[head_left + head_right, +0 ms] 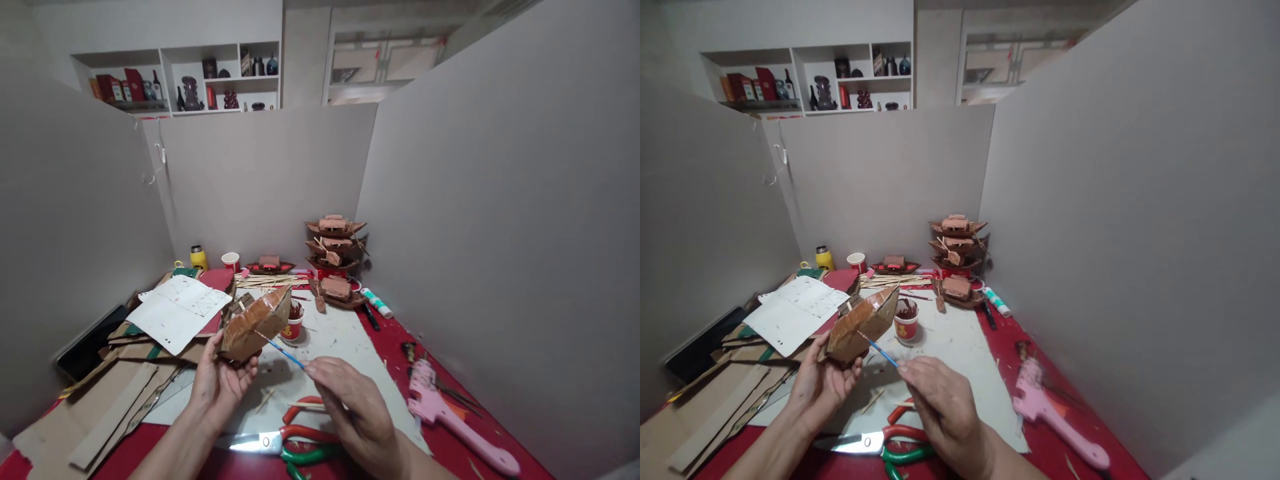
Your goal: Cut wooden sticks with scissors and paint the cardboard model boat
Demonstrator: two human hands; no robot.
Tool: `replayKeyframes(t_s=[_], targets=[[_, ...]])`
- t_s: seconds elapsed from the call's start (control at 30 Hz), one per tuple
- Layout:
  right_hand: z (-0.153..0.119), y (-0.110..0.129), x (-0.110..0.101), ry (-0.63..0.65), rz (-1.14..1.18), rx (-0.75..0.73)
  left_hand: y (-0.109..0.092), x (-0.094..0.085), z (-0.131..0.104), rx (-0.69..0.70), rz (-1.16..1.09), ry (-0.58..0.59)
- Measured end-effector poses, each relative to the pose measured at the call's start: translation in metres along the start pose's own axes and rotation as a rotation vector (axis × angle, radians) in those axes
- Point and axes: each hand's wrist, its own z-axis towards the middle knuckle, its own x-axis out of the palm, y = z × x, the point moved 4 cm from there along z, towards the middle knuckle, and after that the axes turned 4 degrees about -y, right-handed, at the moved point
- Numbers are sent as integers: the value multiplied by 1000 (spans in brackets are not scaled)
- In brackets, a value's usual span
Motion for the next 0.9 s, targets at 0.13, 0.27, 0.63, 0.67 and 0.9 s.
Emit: replayKeyframes(t_s=[0.13,0.27,0.63,0.67,0.9], targets=[[-6,-6,-16,-156,-111,39,-3,-1,-2,19,-15,10],[-6,-1,-19,-175,-114,12,-3,-3,-2,48,-13,9],[0,11,5,-13,22,-14,-5,-1,-1,139,28,-20],[0,8,3,-31,14,-2,-6,-2,-1,144,30,-22],[-1,-1,-13,-199,-101,86,-9,-4,0,214,40,-56]])
